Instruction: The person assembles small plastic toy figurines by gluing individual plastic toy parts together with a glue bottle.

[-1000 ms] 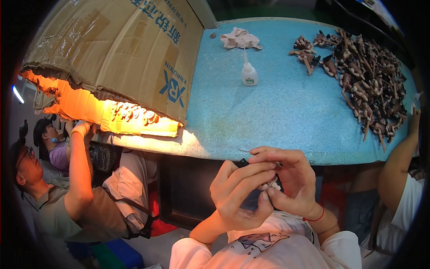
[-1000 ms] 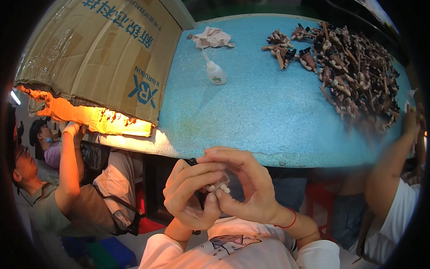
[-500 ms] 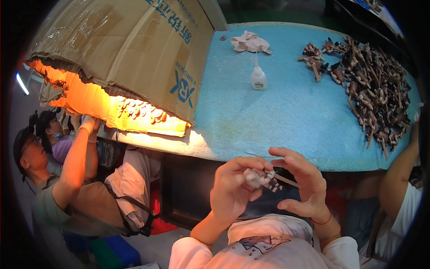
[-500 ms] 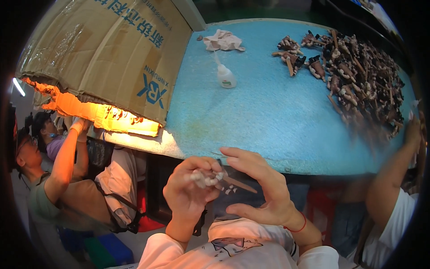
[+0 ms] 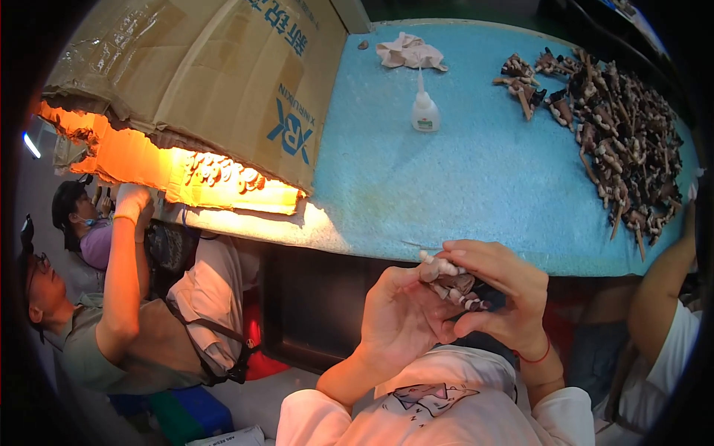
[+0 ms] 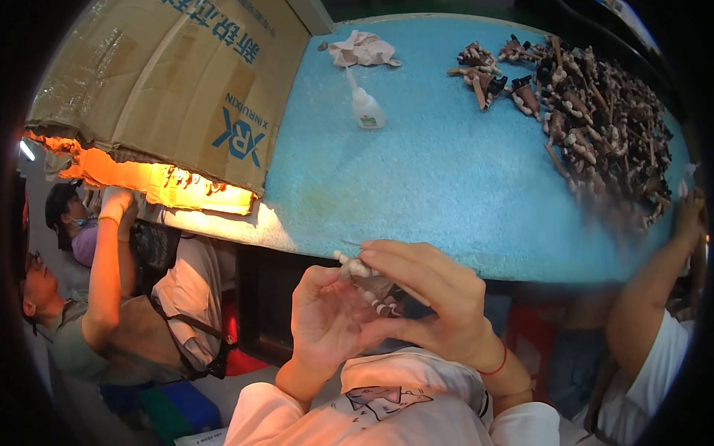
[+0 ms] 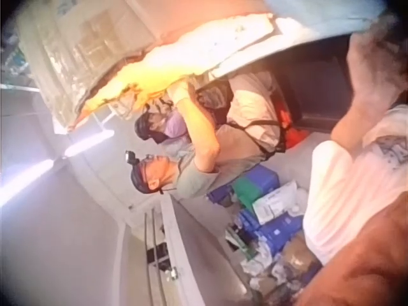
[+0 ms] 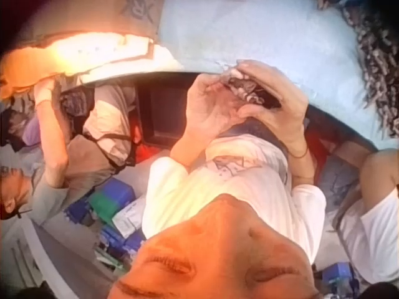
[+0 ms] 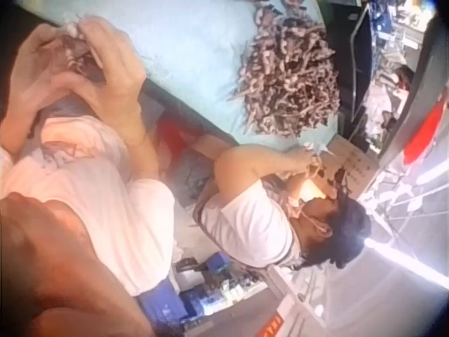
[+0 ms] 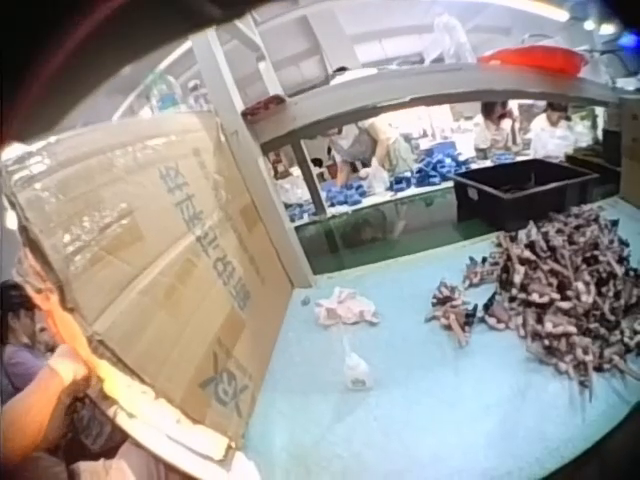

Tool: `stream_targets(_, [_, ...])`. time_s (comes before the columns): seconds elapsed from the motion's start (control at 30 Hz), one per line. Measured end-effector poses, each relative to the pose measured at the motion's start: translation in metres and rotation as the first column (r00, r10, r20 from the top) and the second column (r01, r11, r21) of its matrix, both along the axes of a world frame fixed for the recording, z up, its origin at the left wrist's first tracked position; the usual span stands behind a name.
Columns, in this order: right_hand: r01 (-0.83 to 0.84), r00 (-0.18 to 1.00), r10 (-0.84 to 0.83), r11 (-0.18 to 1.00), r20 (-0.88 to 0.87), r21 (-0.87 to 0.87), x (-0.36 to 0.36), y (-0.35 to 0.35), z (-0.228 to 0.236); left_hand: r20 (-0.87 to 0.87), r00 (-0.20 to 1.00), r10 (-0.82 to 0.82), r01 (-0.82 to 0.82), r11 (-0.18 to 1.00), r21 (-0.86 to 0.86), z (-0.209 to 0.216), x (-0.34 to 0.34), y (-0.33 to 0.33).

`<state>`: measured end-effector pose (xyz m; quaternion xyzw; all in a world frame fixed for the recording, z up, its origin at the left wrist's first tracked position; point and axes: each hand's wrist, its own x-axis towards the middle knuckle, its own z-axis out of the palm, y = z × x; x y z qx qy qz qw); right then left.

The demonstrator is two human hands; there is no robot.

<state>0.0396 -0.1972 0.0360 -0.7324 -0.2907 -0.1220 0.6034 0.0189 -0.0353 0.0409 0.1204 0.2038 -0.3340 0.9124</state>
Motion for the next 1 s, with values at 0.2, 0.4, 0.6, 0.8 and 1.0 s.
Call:
stream_targets(0.2, [0.041,0.992,-0.025,0.991,-0.125,0.131,0.001,-0.006,-0.005,0.071,0.993,-0.097,0.102,0.991,-0.081,0.002,0.001,-0.001])
stream_targets(0.4, [0.069,0.976,-0.006,0.956,-0.219,0.285,0.0,-0.002,-0.016,0.14,0.986,-0.087,0.103,0.988,-0.113,-0.002,-0.001,0.003])
stream_targets(0.6, [0.123,0.906,0.077,0.893,-0.417,0.433,-0.002,0.002,-0.01,0.124,0.989,-0.083,0.099,0.987,-0.128,0.002,-0.001,0.003])
stream_targets(0.8, [0.119,0.903,0.084,0.894,-0.422,0.433,-0.002,0.004,-0.011,0.144,0.987,-0.068,0.079,0.994,-0.077,0.008,-0.001,0.001])
stream_targets(1.0, [0.004,0.969,0.08,0.941,-0.232,0.339,0.001,0.005,-0.007,0.127,0.989,-0.07,0.081,0.993,-0.087,-0.001,-0.005,0.0])
